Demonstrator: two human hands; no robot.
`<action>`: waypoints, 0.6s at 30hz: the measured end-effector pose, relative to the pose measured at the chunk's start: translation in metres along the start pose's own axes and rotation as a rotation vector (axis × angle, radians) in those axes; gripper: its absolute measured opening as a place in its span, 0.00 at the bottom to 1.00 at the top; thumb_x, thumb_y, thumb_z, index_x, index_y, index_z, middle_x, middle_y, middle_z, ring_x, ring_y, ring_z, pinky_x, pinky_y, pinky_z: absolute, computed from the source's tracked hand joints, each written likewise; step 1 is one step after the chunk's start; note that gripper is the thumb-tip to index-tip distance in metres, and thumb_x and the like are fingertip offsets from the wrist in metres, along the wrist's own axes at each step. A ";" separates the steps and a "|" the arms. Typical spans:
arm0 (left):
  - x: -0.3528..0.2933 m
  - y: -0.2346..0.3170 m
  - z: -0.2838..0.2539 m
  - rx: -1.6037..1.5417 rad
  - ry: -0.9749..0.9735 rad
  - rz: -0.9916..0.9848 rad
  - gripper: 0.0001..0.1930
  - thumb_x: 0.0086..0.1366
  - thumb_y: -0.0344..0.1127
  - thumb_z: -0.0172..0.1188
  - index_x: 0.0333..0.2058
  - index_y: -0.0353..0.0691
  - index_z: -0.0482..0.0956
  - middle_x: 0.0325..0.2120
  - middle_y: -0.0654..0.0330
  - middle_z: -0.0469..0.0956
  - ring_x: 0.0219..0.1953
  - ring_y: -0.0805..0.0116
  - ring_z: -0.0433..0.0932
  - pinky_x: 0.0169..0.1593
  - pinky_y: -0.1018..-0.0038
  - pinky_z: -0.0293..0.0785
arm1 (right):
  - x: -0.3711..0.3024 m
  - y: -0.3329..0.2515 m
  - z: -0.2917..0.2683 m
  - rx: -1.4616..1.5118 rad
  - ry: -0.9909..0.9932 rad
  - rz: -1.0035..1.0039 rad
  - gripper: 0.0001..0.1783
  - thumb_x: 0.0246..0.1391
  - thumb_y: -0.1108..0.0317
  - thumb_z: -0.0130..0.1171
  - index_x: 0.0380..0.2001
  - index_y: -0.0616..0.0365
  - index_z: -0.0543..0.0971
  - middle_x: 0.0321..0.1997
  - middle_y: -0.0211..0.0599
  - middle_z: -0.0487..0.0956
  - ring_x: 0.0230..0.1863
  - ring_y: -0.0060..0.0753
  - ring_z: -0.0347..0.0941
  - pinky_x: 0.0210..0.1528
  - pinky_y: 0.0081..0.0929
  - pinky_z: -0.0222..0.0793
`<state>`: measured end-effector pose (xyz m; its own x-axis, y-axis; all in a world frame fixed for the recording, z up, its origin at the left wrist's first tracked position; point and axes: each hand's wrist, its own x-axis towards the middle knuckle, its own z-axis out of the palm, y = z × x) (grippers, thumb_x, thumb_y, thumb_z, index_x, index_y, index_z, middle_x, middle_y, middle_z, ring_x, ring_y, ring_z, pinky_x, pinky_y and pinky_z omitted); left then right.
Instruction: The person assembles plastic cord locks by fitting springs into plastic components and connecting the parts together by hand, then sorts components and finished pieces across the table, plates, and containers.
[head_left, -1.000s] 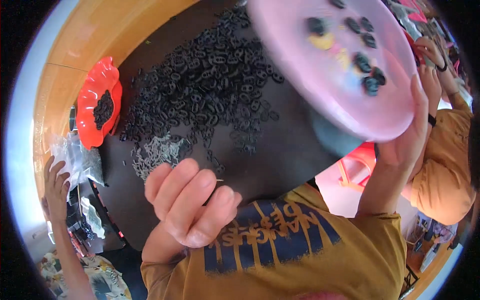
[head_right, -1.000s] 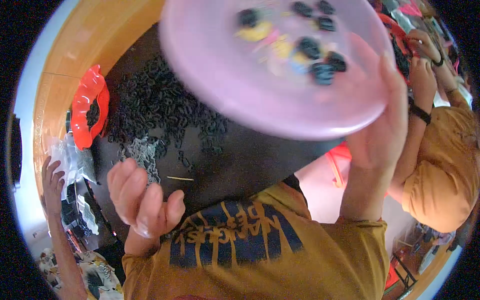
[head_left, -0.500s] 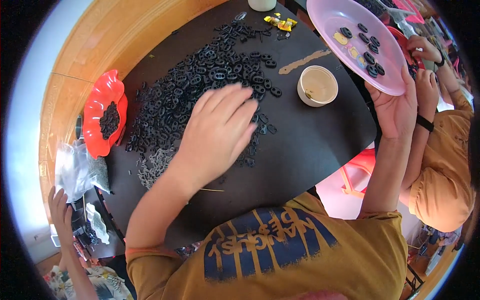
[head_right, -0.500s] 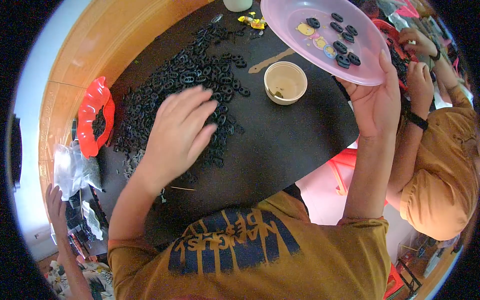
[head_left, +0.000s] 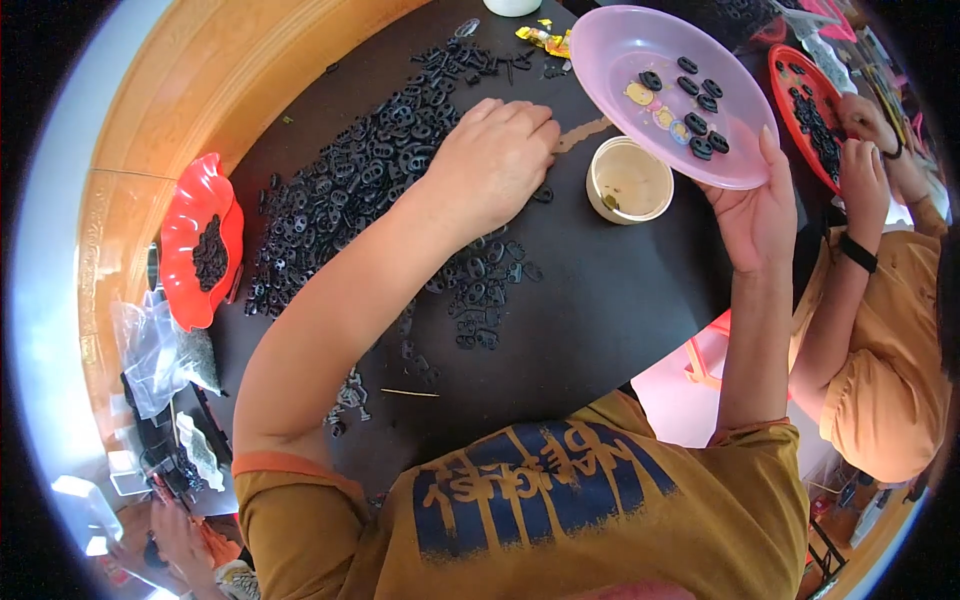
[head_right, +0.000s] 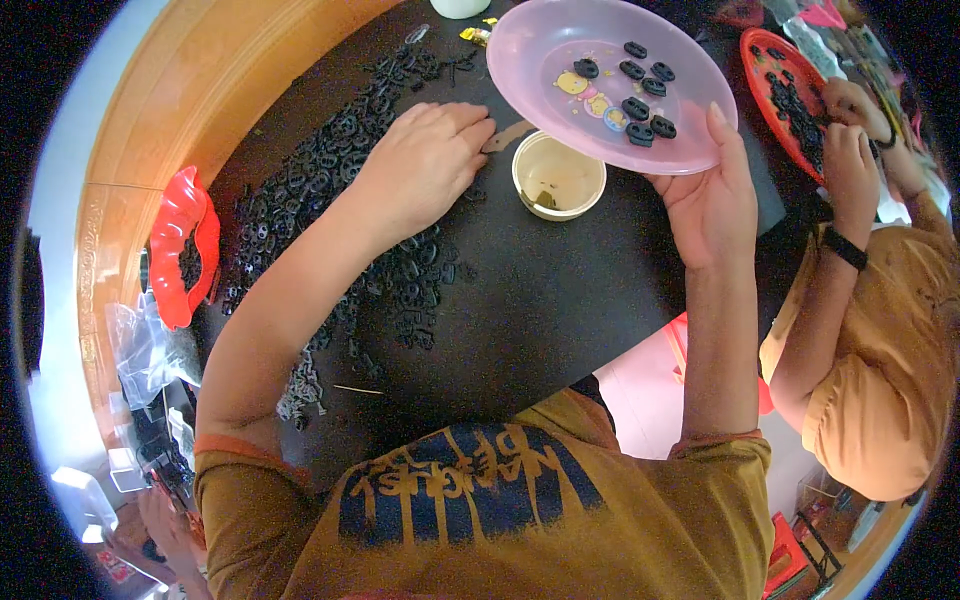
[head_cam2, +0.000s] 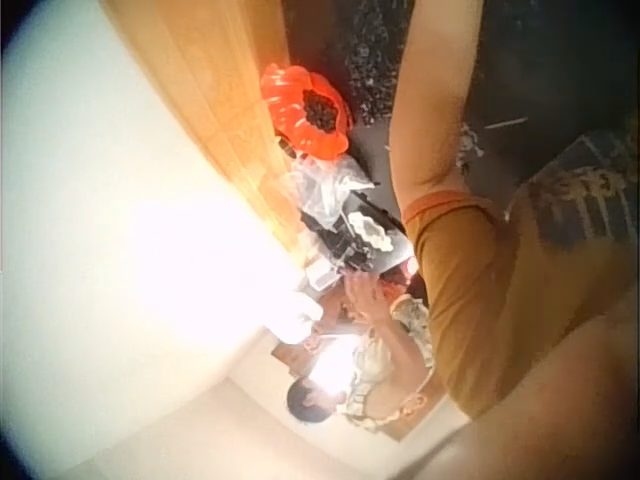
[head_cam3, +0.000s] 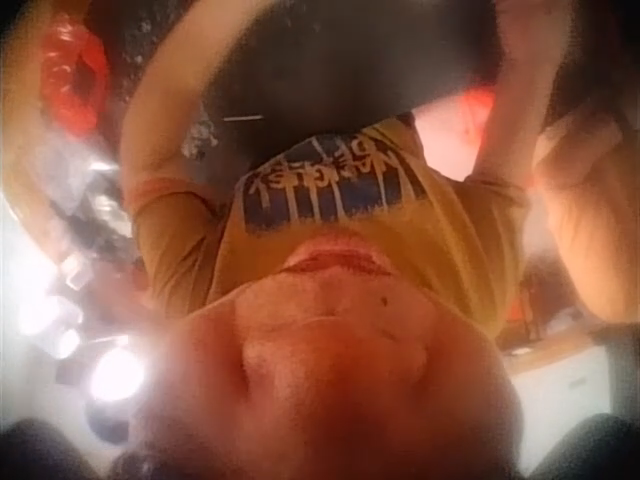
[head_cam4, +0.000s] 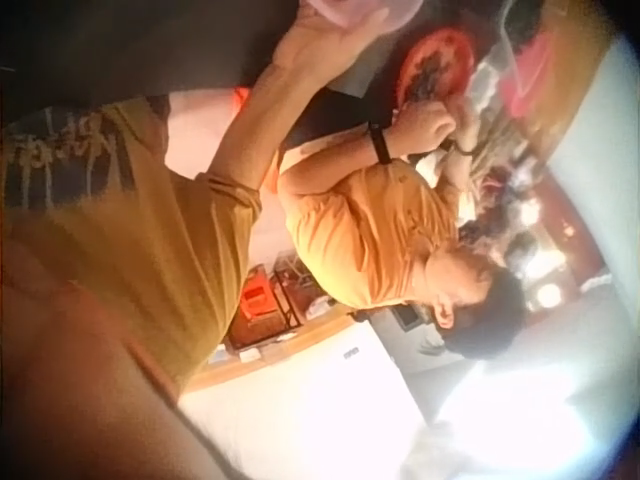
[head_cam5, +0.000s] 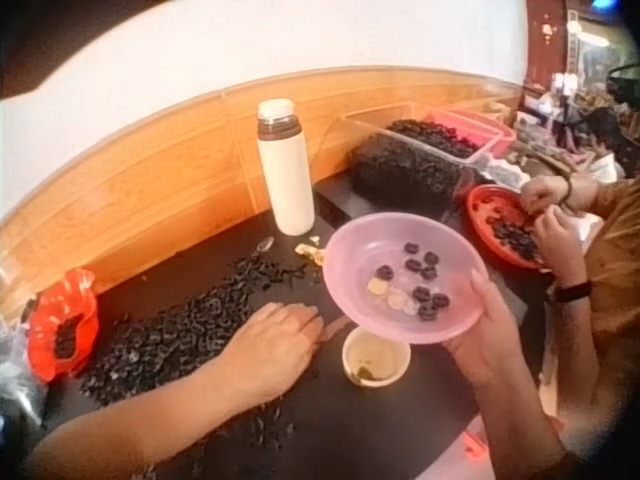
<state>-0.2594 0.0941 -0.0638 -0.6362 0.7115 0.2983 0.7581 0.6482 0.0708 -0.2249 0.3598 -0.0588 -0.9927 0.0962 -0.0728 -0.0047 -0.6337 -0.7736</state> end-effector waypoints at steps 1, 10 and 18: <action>-0.007 -0.002 -0.004 0.001 -0.005 -0.005 0.15 0.54 0.32 0.56 0.40 0.34 0.73 0.43 0.52 0.72 0.46 0.56 0.70 0.49 0.64 0.65 | 0.000 0.003 0.000 0.005 0.049 0.010 0.19 0.59 0.62 0.43 0.48 0.63 0.65 0.45 0.43 0.74 0.44 0.36 0.74 0.43 0.36 0.75; -0.010 0.004 -0.022 -0.033 0.004 -0.032 0.14 0.53 0.32 0.56 0.39 0.33 0.73 0.42 0.51 0.72 0.46 0.55 0.70 0.51 0.65 0.64 | 0.005 0.010 -0.008 0.026 0.021 0.024 0.19 0.59 0.61 0.42 0.48 0.64 0.65 0.48 0.44 0.72 0.45 0.36 0.73 0.46 0.36 0.73; 0.011 0.024 0.003 -0.521 0.175 -0.058 0.35 0.44 0.25 0.56 0.54 0.33 0.54 0.38 0.46 0.71 0.44 0.49 0.70 0.48 0.61 0.63 | 0.007 0.008 -0.008 0.000 0.094 -0.019 0.20 0.59 0.61 0.43 0.48 0.64 0.66 0.48 0.44 0.72 0.45 0.35 0.73 0.46 0.35 0.73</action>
<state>-0.2485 0.1184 -0.0622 -0.6799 0.5939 0.4301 0.7208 0.4335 0.5408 -0.2313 0.3614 -0.0701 -0.9767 0.1798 -0.1173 -0.0231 -0.6312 -0.7753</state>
